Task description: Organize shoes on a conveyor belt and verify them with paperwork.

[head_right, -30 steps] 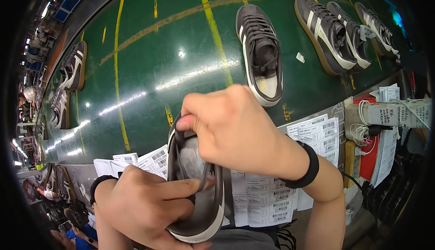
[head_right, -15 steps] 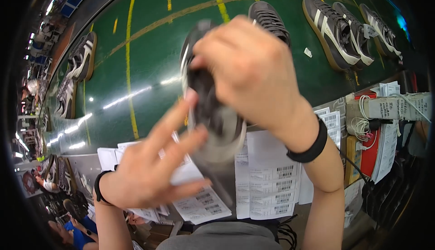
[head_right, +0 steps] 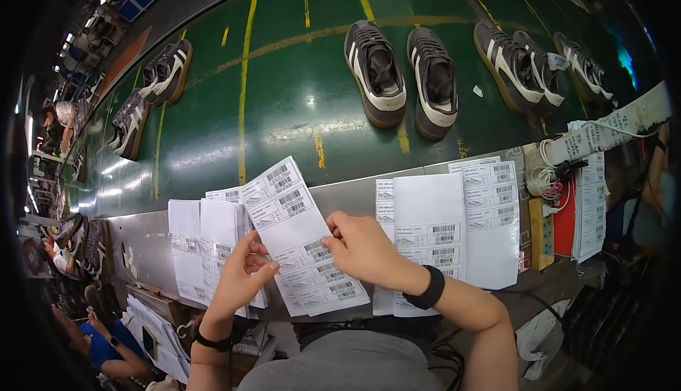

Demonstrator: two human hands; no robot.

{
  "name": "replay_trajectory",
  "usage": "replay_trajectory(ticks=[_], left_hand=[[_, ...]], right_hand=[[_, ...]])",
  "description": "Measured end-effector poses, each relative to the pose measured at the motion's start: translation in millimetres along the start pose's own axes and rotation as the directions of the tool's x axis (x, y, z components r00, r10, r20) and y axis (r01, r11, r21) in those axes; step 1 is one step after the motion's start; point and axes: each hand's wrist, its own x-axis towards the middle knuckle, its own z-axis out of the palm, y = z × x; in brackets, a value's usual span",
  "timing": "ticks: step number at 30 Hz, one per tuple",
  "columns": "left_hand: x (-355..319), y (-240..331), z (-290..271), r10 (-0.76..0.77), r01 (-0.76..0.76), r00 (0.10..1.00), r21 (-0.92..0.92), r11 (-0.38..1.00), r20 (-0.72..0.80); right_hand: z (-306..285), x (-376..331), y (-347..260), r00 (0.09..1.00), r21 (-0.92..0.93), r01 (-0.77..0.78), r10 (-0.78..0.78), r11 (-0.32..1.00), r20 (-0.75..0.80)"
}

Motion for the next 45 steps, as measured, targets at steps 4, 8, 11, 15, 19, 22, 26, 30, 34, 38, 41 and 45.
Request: replay_trajectory(ticks=[4,8,11,15,19,22,26,30,34,38,41,45], left_hand=[[-1.4,21.0,-8.3,0.223,-0.183,0.973,-0.374,0.909,0.065],[-11.0,87.4,-1.8,0.322,-0.252,0.944,-0.477,0.842,0.07],[-16.1,119.7,5.7,0.397,-0.303,0.911,-0.469,0.829,0.113],[-20.6,142.8,11.4,0.42,-0.302,0.896,-0.503,0.81,0.14],[-9.4,142.4,17.3,0.423,-0.357,0.896,-0.353,0.865,0.132],[4.0,135.1,20.2,0.415,-0.372,0.902,-0.278,0.886,0.118],[16.8,128.1,13.6,0.365,-0.342,0.926,-0.189,0.92,0.1],[42.4,95.6,-2.3,0.164,-0.127,0.964,-0.176,0.976,0.211],[55.9,46.2,-24.4,-0.171,0.07,0.934,0.31,0.948,0.314],[34.2,54.1,-46.1,-0.048,-0.173,0.957,0.694,0.699,0.286],[22.8,72.3,-50.1,0.144,-0.228,0.973,0.842,0.489,0.18],[27.1,104.3,-41.5,0.32,-0.543,0.838,0.725,0.423,0.442]], right_hand=[[-29.8,-21.3,-40.5,0.999,0.16,0.041,-0.037,0.986,-0.029],[-42.2,-43.7,-74.1,0.824,-0.386,0.358,-0.482,0.85,-0.297],[-51.0,-62.0,-89.3,0.648,-0.754,0.293,-0.702,0.588,-0.296],[-52.7,-79.8,-102.2,0.563,-0.845,0.177,-0.756,0.505,-0.334],[-59.3,-94.4,-98.4,0.568,-0.83,0.255,-0.771,0.497,-0.287],[-62.7,-105.1,-95.3,0.578,-0.809,0.337,-0.784,0.481,-0.225],[-71.2,-112.5,-98.0,0.594,-0.656,0.446,-0.749,0.609,-0.292],[-117.7,-67.0,-51.8,0.43,-0.319,0.463,-0.525,0.827,-0.735],[-203.0,24.2,20.6,0.624,0.221,0.396,-0.085,0.891,-0.777],[-243.6,104.4,94.5,0.597,0.113,0.296,-0.091,0.949,-0.797],[-254.8,137.5,149.8,0.591,0.107,0.284,-0.086,0.953,-0.802],[-281.9,113.0,202.0,0.502,0.102,-0.004,0.09,0.995,-0.86]])
